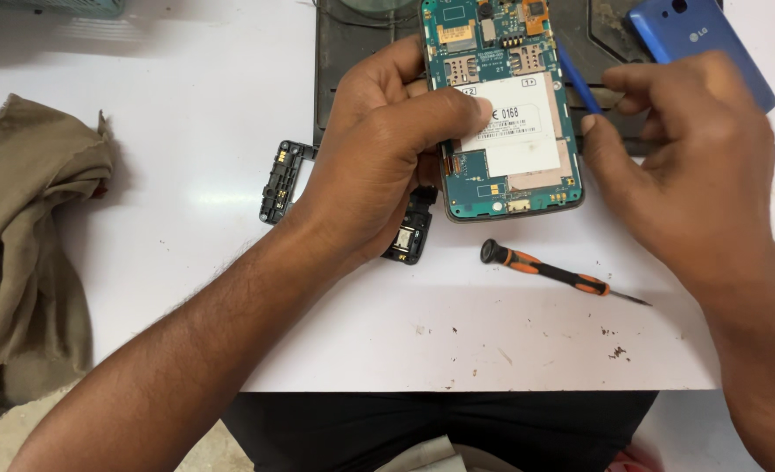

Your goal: The person holds a disassembled smartphone motherboard, uses a screwdriver to pry and remove a small component, then uses a brush to clean the board. The person continues to inspect and manipulate the board with both hands.

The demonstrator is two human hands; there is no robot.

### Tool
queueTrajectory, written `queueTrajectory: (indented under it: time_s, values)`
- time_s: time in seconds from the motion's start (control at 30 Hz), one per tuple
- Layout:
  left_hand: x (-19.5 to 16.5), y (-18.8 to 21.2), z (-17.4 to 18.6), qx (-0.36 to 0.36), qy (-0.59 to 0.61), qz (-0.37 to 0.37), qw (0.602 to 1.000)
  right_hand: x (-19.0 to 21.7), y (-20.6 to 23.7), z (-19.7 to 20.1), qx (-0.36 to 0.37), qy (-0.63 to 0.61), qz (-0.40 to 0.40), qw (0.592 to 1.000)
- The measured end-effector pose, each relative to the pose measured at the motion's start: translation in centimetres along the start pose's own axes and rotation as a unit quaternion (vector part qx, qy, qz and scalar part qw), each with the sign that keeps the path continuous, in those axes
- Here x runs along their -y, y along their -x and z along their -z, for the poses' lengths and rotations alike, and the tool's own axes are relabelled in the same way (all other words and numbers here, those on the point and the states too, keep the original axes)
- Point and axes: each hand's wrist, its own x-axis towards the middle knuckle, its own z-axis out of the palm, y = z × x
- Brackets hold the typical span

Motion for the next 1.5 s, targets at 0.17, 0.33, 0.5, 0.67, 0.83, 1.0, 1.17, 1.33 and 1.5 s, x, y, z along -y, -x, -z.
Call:
queueTrajectory:
  time_s: [0.17,0.33,0.5,0.67,0.83,1.0,1.17,1.33,1.5]
  values:
    - [0.0,-0.1,0.0,0.007,0.009,-0.001,1.0,-0.4,0.9,0.3,-0.003,-0.183,-0.066,0.981]
    - [0.1,-0.2,0.0,0.018,0.003,0.01,1.0,0.8,1.4,0.5,0.028,-0.279,-0.008,0.96]
    - [0.3,-0.2,0.2,0.032,0.004,0.01,0.999,1.5,0.7,0.6,0.042,-0.331,0.047,0.941]
    - [0.4,-0.2,0.4,0.053,0.001,-0.005,0.999,1.0,0.7,0.7,0.05,-0.463,-0.065,0.883]
    - [0.6,-0.2,0.7,0.076,-0.002,-0.026,0.997,0.0,1.1,0.5,0.084,-0.525,-0.07,0.844]
    - [0.8,-0.3,0.8,0.058,-0.032,-0.028,0.997,-0.3,1.3,0.3,0.091,-0.499,-0.071,0.859]
    - [0.8,-0.2,0.6,0.056,-0.026,-0.028,0.998,0.2,1.3,0.6,0.101,-0.497,-0.078,0.858]
    - [0.9,-0.2,0.5,0.037,-0.024,-0.021,0.999,0.9,1.6,0.4,0.089,-0.433,-0.044,0.896]
    - [1.2,0.0,0.3,0.035,-0.07,-0.055,0.995,1.5,1.9,0.0,0.084,-0.404,-0.013,0.911]
